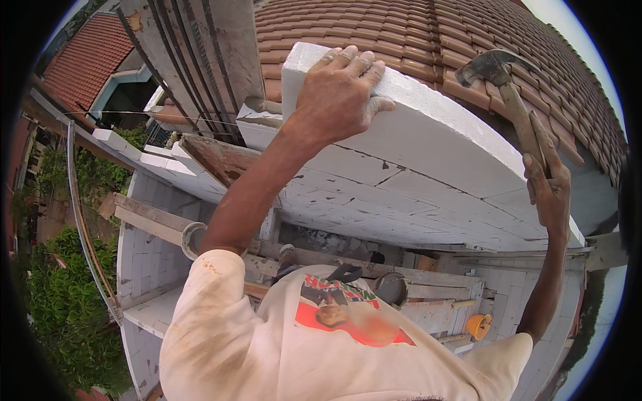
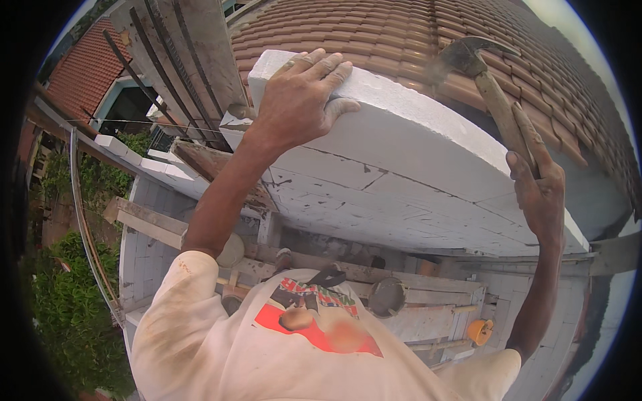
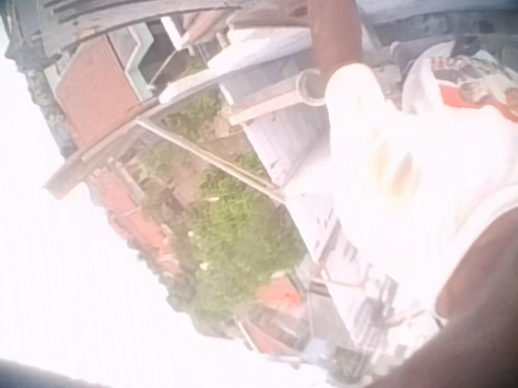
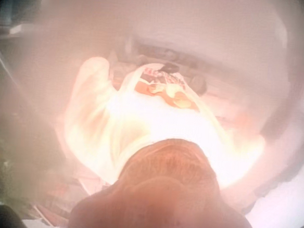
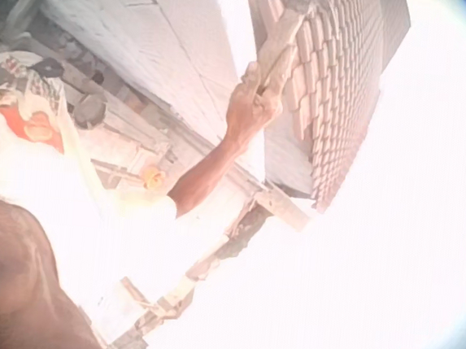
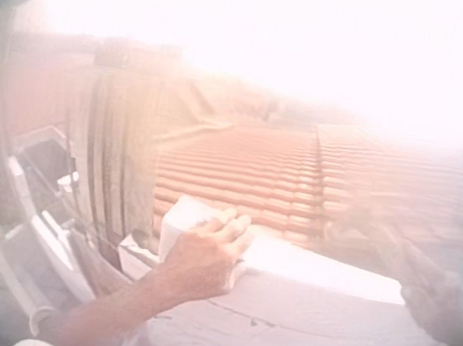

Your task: The person scoops mortar from a bucket and applies it to a wall using a trowel. They then place white rectangular blocks onto the mortar, tapping them into place with a hammer. The person also uses a tape measure to check the alignment of the blocks.

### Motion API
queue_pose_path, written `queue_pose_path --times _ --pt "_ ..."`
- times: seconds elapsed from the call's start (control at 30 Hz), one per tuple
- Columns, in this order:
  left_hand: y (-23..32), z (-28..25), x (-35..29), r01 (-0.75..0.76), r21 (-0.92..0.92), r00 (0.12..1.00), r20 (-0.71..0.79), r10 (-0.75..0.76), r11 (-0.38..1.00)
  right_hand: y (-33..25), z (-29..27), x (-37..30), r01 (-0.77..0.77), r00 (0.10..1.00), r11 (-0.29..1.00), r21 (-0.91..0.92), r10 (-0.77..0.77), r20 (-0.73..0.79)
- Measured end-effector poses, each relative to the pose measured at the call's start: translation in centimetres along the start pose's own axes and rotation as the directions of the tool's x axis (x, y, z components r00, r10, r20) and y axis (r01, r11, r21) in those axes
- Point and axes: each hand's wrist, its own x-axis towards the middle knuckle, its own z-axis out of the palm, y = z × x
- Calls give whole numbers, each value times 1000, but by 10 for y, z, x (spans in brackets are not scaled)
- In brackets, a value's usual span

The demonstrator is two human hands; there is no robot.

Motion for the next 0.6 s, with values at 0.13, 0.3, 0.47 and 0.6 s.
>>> queue_pose_path --times 0.13,0.3,0.47,0.6 --pt "-1 -1 -7 42 -38 997 -58 -44 998 -98 27 63 315 949 949 6 -315 -19" --pt "6 4 -3 91 -100 990 -102 -101 991 -186 75 150 782 622 596 -180 -731 282" --pt "14 7 0 121 -139 988 -79 -132 983 -218 99 148 816 567 508 -275 -615 547" --pt "7 6 -6 143 -94 986 -71 -150 985 -221 105 144 820 560 502 -276 -601 570"
